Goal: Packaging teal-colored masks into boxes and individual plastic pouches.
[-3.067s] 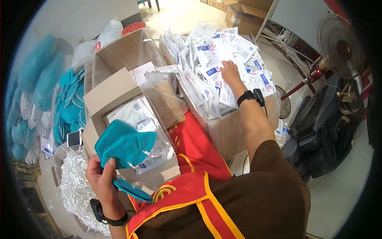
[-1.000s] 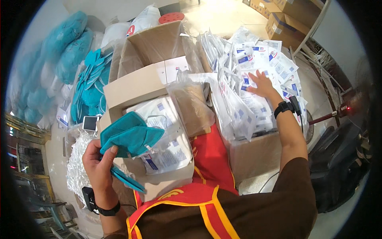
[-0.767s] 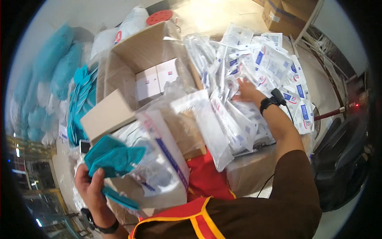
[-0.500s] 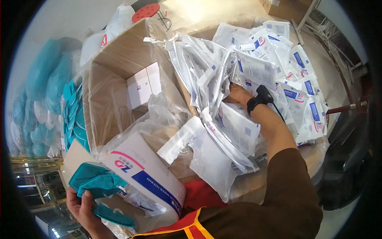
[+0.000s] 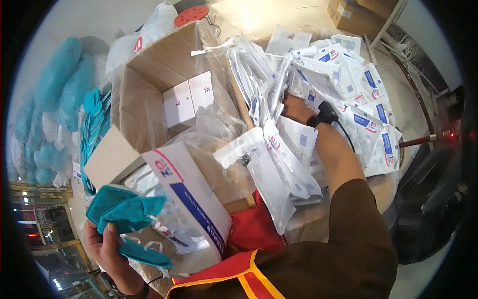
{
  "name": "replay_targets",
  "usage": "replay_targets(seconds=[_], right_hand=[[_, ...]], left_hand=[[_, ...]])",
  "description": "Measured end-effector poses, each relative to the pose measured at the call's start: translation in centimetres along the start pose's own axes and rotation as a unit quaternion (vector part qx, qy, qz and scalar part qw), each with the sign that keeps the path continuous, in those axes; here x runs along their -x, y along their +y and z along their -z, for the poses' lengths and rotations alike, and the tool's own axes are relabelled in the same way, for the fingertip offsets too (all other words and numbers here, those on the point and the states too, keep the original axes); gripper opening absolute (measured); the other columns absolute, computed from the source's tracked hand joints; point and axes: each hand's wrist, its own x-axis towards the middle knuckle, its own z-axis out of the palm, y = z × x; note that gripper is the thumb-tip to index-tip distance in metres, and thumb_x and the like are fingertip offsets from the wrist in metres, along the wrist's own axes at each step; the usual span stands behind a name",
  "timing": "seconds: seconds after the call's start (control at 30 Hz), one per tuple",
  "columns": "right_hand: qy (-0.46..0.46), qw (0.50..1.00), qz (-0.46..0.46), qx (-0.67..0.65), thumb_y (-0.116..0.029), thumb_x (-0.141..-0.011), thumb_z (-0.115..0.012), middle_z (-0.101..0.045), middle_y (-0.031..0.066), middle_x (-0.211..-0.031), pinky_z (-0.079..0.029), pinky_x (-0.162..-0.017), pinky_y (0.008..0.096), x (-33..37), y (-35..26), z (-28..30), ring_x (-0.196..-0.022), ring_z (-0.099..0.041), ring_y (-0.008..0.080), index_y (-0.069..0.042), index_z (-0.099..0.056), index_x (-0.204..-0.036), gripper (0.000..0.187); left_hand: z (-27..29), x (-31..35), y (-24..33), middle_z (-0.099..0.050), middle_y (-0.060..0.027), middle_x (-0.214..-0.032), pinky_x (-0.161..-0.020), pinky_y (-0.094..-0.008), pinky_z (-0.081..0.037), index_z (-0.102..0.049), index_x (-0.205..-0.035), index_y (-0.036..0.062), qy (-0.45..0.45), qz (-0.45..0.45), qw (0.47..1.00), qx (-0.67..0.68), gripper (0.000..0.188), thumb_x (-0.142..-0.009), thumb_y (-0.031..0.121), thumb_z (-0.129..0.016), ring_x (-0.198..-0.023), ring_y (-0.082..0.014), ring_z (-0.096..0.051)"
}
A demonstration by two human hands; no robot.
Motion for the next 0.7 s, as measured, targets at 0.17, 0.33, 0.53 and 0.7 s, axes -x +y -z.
replay_targets(seconds=[0.17, 0.33, 0.53, 0.7], right_hand=[[-0.109, 0.987, -0.111, -0.039, -0.019, -0.069, -0.067, -0.065, 0.0209, -0.1, -0.047, -0.087, 0.04, -1.2, -1.9, 8.5, -0.1, -0.06, 0.0356, -0.006, -0.067, -0.102, 0.036], [-0.052, 0.993, -0.054, -0.095, -0.015, -0.077, -0.065, -0.064, 0.0179, -0.105, -0.046, -0.086, 0.0413, 0.3, -3.2, 14.4, -0.098, -0.059, 0.0362, -0.007, -0.065, -0.107, 0.031], [0.077, 0.996, -0.01, 0.054, -0.02, -0.08, -0.066, -0.055, 0.0184, -0.126, -0.037, -0.101, 0.0418, 7.6, -8.8, 25.4, -0.121, -0.047, 0.035, -0.011, -0.061, -0.12, 0.041], [-0.124, 0.957, -0.262, 0.009, -0.058, -0.068, -0.071, -0.024, 0.0245, -0.148, -0.021, -0.111, 0.0467, 14.2, -1.7, 22.3, -0.139, -0.021, 0.0393, -0.017, -0.026, -0.146, 0.099]], left_hand=[[2.1, 0.2, 0.2, -0.051, 0.0042, -0.067, -0.047, -0.0164, -0.024, -0.055, -0.091, 0.0059, -0.008, -0.024, 0.999, 0.021, 0.018, -0.084, 0.016, -0.068, -0.052, -0.0013, -0.037], [3.5, 1.5, -0.2, -0.055, 0.0031, -0.076, -0.048, -0.0166, -0.024, -0.057, -0.097, 0.005, -0.002, -0.043, 0.997, 0.058, 0.018, -0.085, 0.015, -0.067, -0.054, -0.0013, -0.036], [4.0, 1.7, -0.4, -0.054, 0.0031, -0.075, -0.048, -0.0165, -0.025, -0.056, -0.097, 0.005, -0.04, -0.06, 0.993, 0.091, 0.018, -0.084, 0.013, -0.067, -0.054, -0.0009, -0.036], [1.9, 1.4, 0.6, -0.054, 0.0033, -0.075, -0.048, -0.0163, -0.025, -0.056, -0.097, 0.0051, -0.037, -0.055, 0.996, 0.065, 0.019, -0.084, 0.014, -0.067, -0.055, -0.0011, -0.037]])
